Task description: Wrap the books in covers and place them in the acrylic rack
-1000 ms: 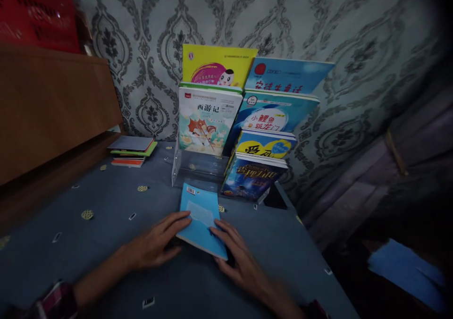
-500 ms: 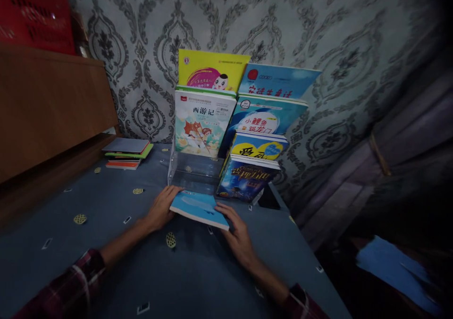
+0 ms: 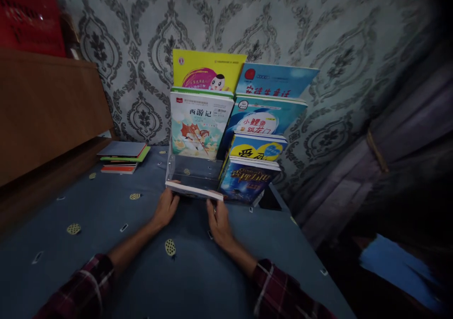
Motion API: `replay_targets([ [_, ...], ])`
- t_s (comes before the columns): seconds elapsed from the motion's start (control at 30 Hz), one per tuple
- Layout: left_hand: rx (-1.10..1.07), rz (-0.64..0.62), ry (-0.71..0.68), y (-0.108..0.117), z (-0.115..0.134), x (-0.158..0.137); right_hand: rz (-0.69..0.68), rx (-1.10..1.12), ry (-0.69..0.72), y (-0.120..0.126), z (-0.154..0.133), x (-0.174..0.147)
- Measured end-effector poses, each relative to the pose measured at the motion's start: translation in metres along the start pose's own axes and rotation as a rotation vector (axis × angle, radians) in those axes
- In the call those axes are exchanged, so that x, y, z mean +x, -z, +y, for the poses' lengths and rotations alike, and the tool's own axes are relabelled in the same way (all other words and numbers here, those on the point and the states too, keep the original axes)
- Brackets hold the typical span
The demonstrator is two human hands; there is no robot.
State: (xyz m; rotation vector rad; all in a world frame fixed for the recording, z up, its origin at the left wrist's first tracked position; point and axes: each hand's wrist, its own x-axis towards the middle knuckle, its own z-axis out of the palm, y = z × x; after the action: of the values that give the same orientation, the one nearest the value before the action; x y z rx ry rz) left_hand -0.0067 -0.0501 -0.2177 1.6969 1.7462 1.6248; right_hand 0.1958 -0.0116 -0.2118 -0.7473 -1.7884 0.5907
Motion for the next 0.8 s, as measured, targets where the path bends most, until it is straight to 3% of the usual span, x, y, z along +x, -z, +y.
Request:
replay_targets([
  [0.2, -0.015, 0.039, 0.031, 0.002, -0.003, 0.001, 0.006, -0.015, 0.026, -0.007, -0.001, 0.002],
  [0.4, 0.039, 0.118, 0.07, 0.016, 0.002, 0.015, -0.003, 0.012, 0.072, -0.017, -0.019, 0.029],
  [0.63, 0.072, 0.147, 0.002, 0.034, 0.033, 0.041, -0.002, 0.054, 0.04, -0.014, -0.036, 0.067],
  [0.8, 0.15, 0.208, -0.117, 0.047, 0.065, 0.07, 0.075, 0.105, 0.129, -0.003, -0.056, 0.099],
])
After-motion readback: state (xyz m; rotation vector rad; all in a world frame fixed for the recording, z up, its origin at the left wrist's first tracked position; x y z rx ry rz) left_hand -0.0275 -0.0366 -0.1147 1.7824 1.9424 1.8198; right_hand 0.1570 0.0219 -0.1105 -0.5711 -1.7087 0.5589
